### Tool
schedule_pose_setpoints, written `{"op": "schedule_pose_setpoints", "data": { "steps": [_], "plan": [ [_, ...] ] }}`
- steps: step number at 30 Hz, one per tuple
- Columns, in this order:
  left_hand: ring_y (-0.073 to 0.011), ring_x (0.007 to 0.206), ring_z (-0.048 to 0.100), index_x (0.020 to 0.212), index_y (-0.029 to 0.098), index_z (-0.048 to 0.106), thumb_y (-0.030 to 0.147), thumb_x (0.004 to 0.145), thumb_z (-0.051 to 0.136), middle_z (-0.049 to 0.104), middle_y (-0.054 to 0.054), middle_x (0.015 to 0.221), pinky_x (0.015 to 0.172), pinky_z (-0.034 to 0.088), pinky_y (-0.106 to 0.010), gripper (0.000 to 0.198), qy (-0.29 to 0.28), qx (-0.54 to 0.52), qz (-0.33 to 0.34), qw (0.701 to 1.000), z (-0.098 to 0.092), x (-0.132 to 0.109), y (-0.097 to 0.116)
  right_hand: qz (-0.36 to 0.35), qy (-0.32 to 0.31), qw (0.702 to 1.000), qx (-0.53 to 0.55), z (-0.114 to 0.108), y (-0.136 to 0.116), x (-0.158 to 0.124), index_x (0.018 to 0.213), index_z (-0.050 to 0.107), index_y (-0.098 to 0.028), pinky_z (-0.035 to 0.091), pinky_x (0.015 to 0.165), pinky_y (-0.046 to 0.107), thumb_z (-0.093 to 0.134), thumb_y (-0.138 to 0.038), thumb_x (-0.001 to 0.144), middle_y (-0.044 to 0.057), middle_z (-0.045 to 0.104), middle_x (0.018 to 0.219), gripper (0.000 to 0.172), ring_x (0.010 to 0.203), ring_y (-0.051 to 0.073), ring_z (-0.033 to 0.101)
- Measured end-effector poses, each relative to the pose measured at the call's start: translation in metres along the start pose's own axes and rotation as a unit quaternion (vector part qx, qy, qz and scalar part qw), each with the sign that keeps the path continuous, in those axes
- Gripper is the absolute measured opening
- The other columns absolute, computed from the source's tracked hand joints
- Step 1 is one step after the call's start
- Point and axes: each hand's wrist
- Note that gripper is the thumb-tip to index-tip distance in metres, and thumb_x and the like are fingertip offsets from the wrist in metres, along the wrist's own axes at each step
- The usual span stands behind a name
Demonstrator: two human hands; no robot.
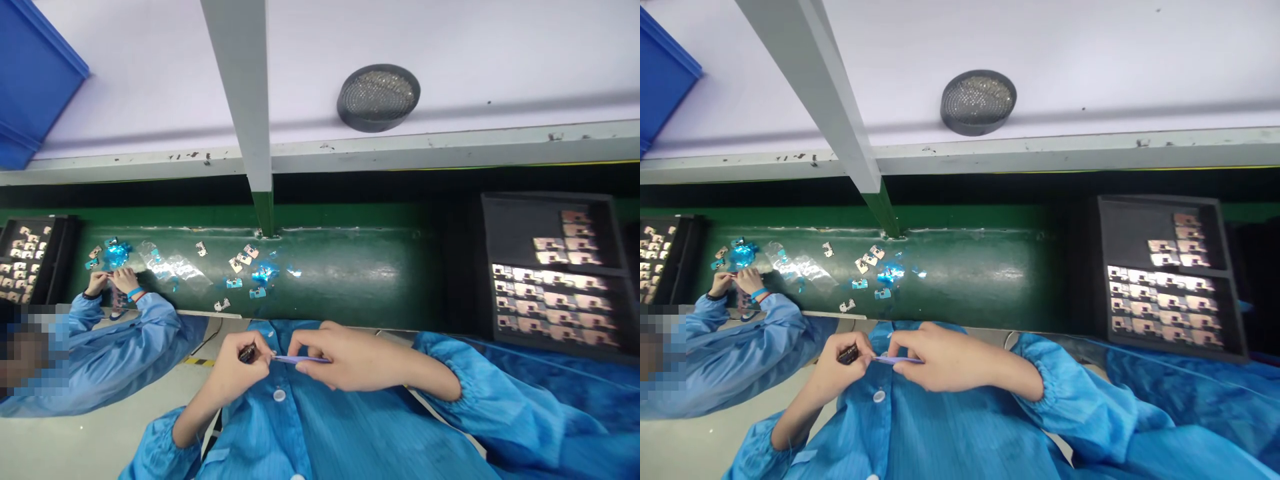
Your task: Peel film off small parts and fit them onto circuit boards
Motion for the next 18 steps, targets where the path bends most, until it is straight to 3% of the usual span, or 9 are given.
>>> {"op": "schedule_pose_setpoints", "data": {
  "steps": [4, 8, 13, 18],
  "plan": [
    [-0.0142, 0.058, 0.057, 0.059, 0.017, 0.062, 0.018, 0.065, 0.059, 0.065, -0.001, 0.060, 0.058, 0.041, -0.023, 0.007, 0.025, 0.001, -0.009, 1.000, -0.006, 0.010, -0.015, -0.009, 0.019, 1.000, -0.012, 0.004, 0.006, 0.002, 0.103, 0.065, -0.025, 0.034, 0.059, 0.024, 0.053, -0.017, 0.093, -0.007, 0.060, 0.057, 0.017, 0.055, 0.012, 0.053],
    [-0.0146, 0.062, 0.055, 0.063, 0.017, 0.065, 0.026, 0.076, 0.064, 0.064, -0.002, 0.063, 0.061, 0.040, -0.025, 0.016, 0.047, 0.005, 0.007, 0.999, -0.019, 0.021, -0.025, 0.011, 0.058, 0.998, -0.002, 0.007, 0.014, 0.000, 0.101, 0.065, -0.024, 0.037, 0.063, 0.026, 0.054, -0.022, 0.095, -0.005, 0.065, 0.061, 0.013, 0.060, 0.013, 0.058],
    [-0.0152, 0.067, 0.057, 0.087, 0.018, 0.079, 0.035, 0.084, 0.071, 0.068, -0.005, 0.081, 0.061, 0.040, -0.026, 0.019, -0.029, 0.030, 0.049, 0.998, -0.014, 0.016, -0.016, 0.012, 0.065, 0.997, 0.031, 0.009, 0.019, -0.002, 0.104, 0.065, -0.024, 0.041, 0.064, 0.025, 0.057, -0.022, 0.093, -0.006, 0.067, 0.061, 0.014, 0.057, 0.013, 0.060],
    [-0.0140, 0.065, 0.054, 0.079, 0.018, 0.075, 0.023, 0.090, 0.062, 0.064, -0.003, 0.075, 0.059, 0.037, -0.024, 0.018, -0.064, 0.103, 0.095, 0.988, -0.001, 0.014, -0.005, 0.013, 0.059, 0.998, 0.019, 0.011, 0.021, 0.000, 0.103, 0.065, -0.025, 0.040, 0.064, 0.024, 0.058, -0.022, 0.093, -0.006, 0.068, 0.062, 0.012, 0.058, 0.013, 0.061]
  ]
}}
Point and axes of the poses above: each hand's wrist, its own x-axis towards the middle knuckle, its own z-axis out of the palm, y = z × x
